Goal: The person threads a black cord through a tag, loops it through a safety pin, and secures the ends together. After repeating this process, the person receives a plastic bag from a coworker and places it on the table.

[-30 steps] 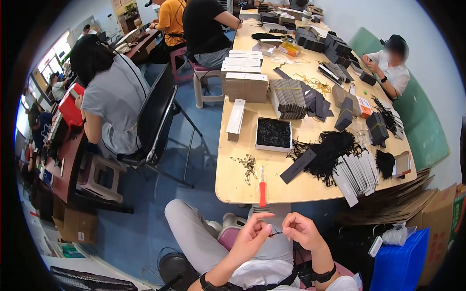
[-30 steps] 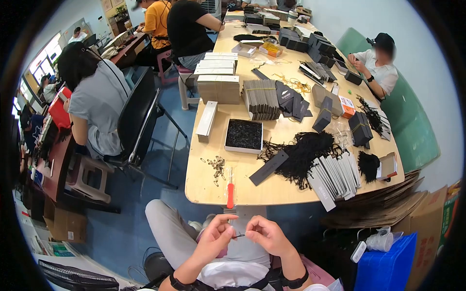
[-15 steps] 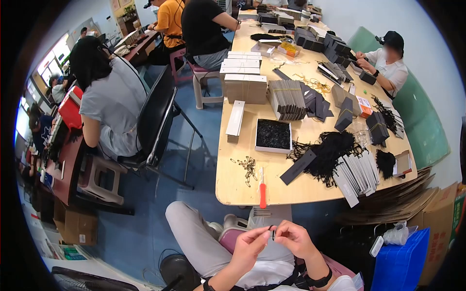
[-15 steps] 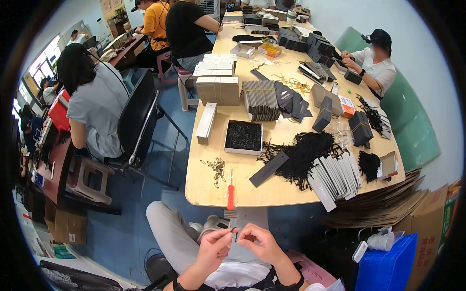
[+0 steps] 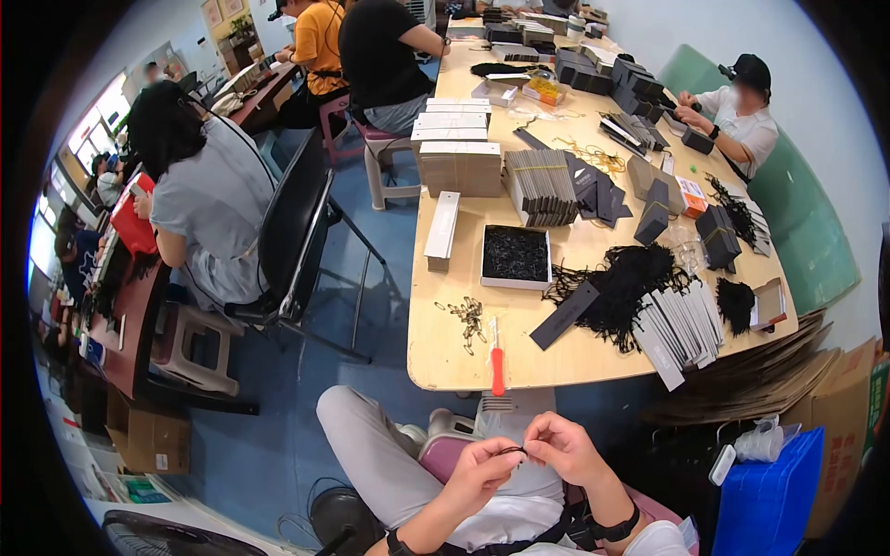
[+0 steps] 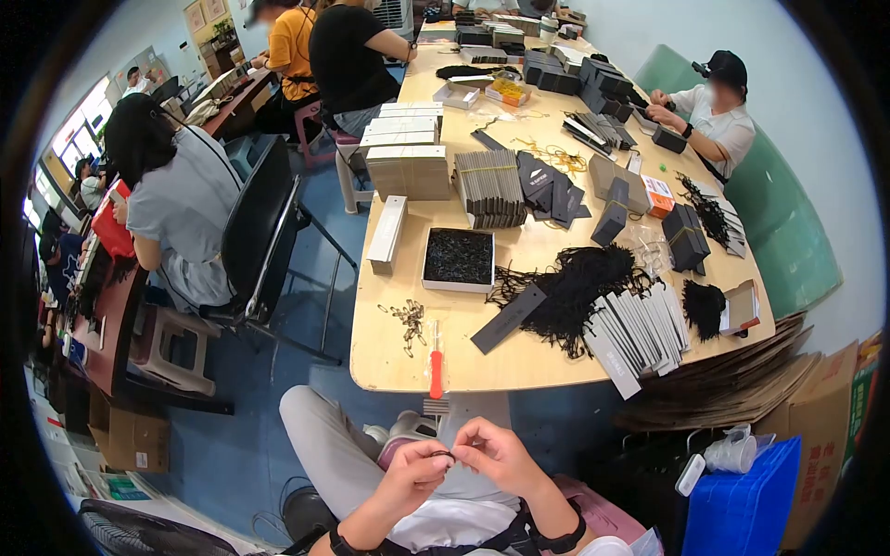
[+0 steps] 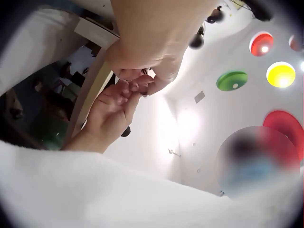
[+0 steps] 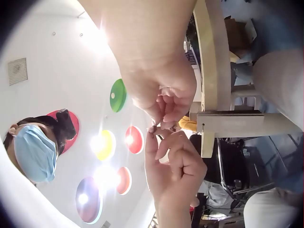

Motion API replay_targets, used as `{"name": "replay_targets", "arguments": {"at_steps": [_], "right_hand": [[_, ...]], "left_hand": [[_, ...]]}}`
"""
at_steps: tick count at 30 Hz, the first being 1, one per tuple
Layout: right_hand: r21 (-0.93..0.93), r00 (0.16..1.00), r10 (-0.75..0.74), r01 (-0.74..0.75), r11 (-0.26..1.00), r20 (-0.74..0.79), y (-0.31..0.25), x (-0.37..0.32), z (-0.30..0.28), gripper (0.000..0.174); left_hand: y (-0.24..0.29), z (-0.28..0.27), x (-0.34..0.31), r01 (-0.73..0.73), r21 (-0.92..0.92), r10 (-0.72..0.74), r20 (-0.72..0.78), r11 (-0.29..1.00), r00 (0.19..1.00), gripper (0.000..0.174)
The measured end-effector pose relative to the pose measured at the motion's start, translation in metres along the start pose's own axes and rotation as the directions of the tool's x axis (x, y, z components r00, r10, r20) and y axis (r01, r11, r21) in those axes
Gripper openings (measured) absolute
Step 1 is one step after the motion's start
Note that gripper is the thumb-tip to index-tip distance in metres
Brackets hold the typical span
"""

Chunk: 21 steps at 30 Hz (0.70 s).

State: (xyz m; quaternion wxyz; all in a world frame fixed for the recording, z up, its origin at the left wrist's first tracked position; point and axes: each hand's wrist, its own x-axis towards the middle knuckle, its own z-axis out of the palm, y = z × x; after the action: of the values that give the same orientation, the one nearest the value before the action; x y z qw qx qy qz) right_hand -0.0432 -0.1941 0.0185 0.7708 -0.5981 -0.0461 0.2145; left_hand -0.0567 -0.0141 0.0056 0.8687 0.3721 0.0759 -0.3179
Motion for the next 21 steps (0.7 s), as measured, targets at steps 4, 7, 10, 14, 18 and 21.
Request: {"name": "replay_targets", "arguments": {"at_steps": [4, 7, 10, 14, 18, 21], "right_hand": [[-0.162, 0.999, 0.014, -0.019, 0.987, -0.030, -0.002, -0.004, 0.008, 0.009], [-0.513, 0.978, -0.206, 0.167, 0.842, -0.019, -0.005, -0.005, 0.012, 0.008], [-0.735, 0.954, -0.298, 0.232, 0.637, 0.043, -0.012, -0.005, 0.013, 0.010], [-0.870, 0.896, -0.414, 0.327, 0.370, 0.161, -0.018, -0.005, 0.012, 0.012], [-0.767, 0.896, -0.436, 0.342, 0.544, 0.090, -0.026, -0.004, 0.014, 0.014], [-0.650, 0.867, -0.491, 0.326, 0.687, -0.084, -0.006, -0.004, 0.017, 0.017]], "left_hand": [[-0.001, -0.005, 0.003, 0.125, -0.292, -0.097, 0.108, 0.948, 0.989, 0.011], [0.000, -0.006, 0.003, 0.112, -0.264, -0.087, 0.105, 0.958, 0.991, 0.011], [0.002, -0.002, 0.003, 0.046, -0.168, -0.038, 0.049, 0.985, 0.998, 0.009], [0.003, 0.003, 0.002, -0.044, -0.050, 0.042, -0.046, 0.998, 0.998, 0.008], [0.001, 0.009, 0.005, -0.184, 0.176, 0.208, -0.129, 0.967, 0.970, 0.010], [0.002, 0.018, 0.005, -0.215, 0.306, 0.275, -0.167, 0.927, 0.947, 0.011]]}}
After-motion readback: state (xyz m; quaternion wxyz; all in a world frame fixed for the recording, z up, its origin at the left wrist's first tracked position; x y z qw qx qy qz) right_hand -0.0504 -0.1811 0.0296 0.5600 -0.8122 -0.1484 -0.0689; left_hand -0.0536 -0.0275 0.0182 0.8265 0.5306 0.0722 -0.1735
